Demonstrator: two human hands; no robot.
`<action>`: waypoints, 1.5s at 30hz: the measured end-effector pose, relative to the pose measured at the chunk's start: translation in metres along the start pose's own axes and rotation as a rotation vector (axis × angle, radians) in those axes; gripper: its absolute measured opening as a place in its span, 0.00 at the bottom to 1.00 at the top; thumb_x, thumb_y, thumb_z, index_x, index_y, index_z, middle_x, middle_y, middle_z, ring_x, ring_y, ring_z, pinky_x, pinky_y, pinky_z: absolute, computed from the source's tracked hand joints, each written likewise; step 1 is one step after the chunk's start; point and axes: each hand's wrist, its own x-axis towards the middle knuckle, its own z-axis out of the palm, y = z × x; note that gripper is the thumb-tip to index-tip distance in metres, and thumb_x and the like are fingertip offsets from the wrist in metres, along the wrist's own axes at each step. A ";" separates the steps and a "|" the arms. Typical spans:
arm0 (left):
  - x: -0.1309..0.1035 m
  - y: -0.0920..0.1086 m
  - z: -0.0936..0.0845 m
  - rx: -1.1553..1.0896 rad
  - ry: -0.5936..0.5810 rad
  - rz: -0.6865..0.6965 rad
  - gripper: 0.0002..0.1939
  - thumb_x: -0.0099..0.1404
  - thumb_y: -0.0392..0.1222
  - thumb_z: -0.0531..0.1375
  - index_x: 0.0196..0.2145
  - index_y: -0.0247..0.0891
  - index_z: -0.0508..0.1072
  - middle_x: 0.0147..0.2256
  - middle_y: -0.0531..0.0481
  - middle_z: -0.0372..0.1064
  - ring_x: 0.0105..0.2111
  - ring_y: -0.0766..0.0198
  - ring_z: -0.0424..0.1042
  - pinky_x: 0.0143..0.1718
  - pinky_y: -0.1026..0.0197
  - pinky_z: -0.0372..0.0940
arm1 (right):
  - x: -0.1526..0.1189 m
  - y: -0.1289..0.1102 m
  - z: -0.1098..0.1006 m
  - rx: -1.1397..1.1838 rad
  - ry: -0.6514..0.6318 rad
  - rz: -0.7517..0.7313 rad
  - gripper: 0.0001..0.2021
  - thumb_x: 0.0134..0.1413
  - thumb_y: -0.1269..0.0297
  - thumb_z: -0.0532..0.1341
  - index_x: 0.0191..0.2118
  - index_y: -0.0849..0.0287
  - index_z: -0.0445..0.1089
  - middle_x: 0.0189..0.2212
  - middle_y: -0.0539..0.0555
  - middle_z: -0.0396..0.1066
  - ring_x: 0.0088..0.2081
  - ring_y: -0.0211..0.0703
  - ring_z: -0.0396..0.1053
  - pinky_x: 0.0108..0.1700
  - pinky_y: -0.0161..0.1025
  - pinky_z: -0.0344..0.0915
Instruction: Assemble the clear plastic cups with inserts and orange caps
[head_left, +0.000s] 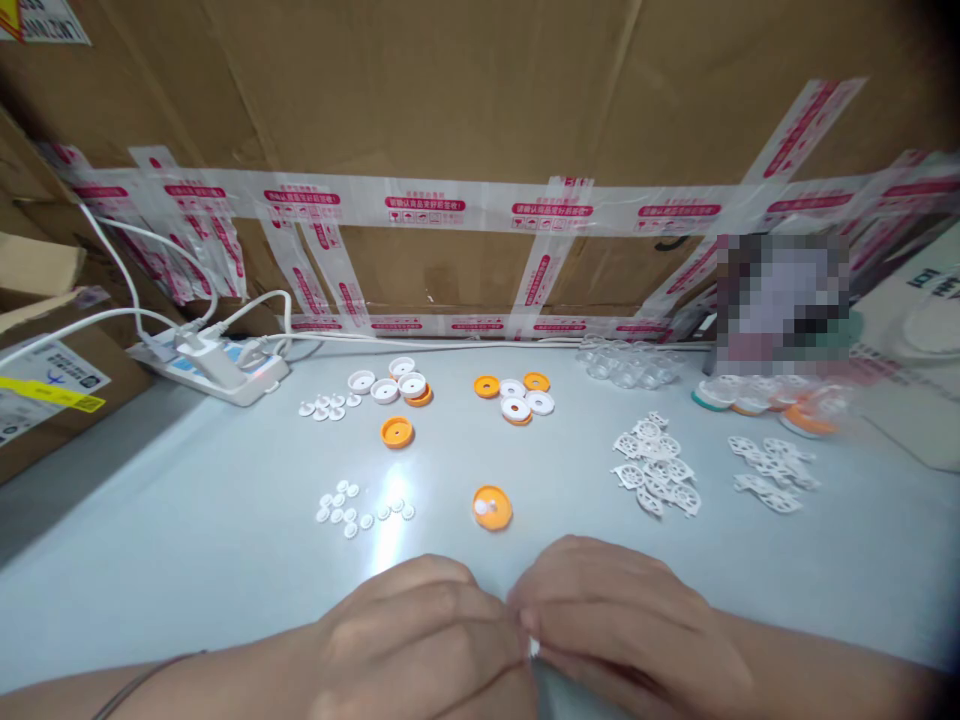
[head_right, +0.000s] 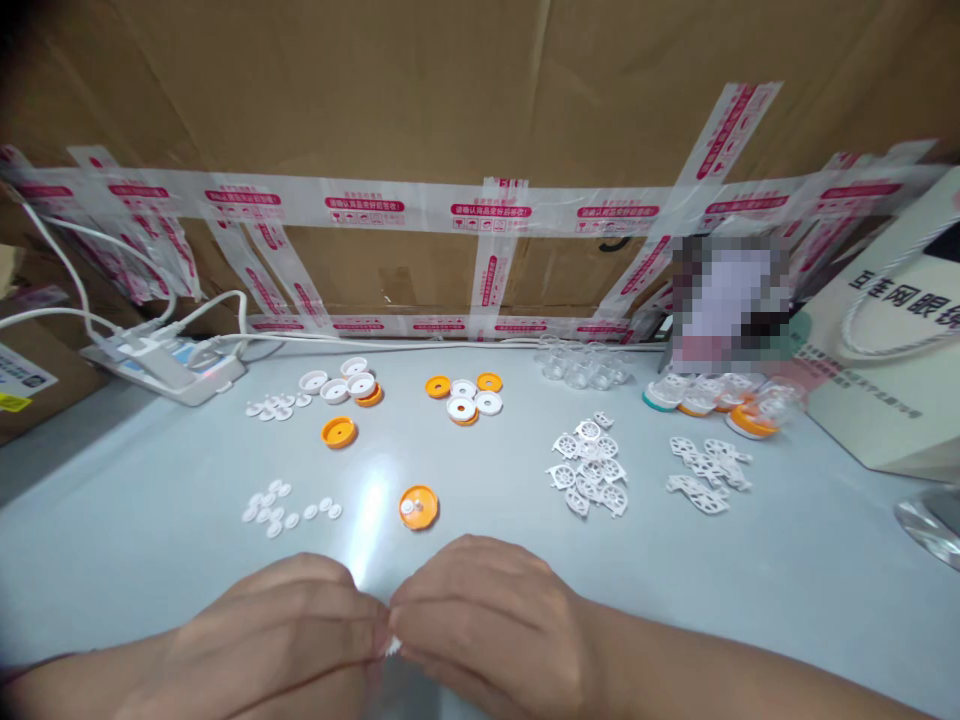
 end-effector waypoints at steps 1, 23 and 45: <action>-0.002 -0.002 0.002 -0.013 0.024 -0.018 0.13 0.67 0.30 0.48 0.43 0.35 0.69 0.36 0.46 0.76 0.39 0.64 0.73 0.40 0.63 0.71 | -0.001 0.002 0.000 -0.007 0.006 0.000 0.10 0.56 0.75 0.55 0.45 0.63 0.63 0.31 0.57 0.74 0.36 0.37 0.71 0.38 0.33 0.70; -0.008 -0.037 0.014 0.188 -0.198 -0.186 0.15 0.63 0.33 0.54 0.48 0.37 0.68 0.40 0.47 0.74 0.40 0.61 0.71 0.39 0.57 0.59 | -0.007 0.042 -0.002 -0.495 -0.207 0.070 0.09 0.59 0.74 0.51 0.42 0.64 0.67 0.32 0.57 0.71 0.34 0.40 0.66 0.38 0.39 0.64; -0.010 -0.038 0.013 0.173 -0.204 -0.195 0.16 0.63 0.33 0.54 0.49 0.38 0.67 0.41 0.47 0.73 0.39 0.63 0.72 0.39 0.58 0.62 | -0.003 0.034 -0.004 -0.597 -0.247 -0.039 0.11 0.60 0.74 0.49 0.44 0.64 0.66 0.32 0.59 0.72 0.35 0.42 0.69 0.38 0.41 0.66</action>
